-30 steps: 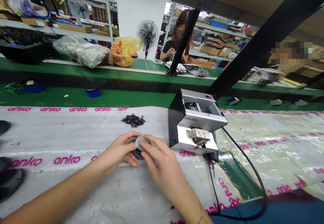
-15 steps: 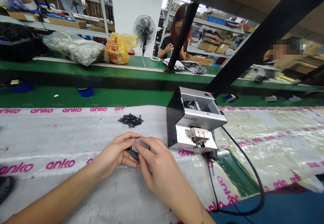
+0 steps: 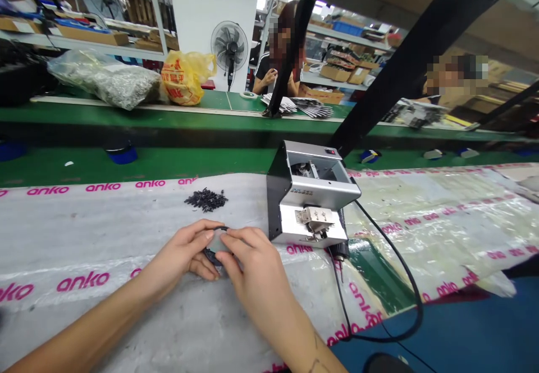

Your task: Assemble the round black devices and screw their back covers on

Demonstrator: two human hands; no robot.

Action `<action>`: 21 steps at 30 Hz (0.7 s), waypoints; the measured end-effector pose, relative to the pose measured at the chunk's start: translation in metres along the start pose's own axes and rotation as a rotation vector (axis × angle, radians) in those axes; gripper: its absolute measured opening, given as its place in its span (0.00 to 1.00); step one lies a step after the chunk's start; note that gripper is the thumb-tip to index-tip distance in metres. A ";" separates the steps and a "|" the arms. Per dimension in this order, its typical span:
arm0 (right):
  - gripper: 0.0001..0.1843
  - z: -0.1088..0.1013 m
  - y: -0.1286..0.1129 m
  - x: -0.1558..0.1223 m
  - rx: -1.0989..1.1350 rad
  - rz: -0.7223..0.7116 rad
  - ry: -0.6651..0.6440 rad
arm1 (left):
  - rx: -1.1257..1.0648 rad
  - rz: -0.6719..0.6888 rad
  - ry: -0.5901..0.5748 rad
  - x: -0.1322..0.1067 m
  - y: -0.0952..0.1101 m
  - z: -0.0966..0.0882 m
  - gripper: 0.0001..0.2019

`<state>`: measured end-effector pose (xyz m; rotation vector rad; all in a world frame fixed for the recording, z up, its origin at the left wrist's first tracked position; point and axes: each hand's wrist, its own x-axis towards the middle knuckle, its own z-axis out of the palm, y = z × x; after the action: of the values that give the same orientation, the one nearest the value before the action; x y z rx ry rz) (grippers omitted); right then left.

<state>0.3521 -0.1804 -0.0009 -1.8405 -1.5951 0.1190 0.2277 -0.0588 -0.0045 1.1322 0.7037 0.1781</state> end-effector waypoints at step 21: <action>0.17 -0.011 0.007 0.005 -0.017 0.045 -0.090 | 0.219 0.091 -0.102 0.001 0.004 -0.010 0.17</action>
<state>0.3645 -0.1803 0.0055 -1.9087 -1.6207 0.2113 0.2236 -0.0488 -0.0037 1.3741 0.5916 0.1213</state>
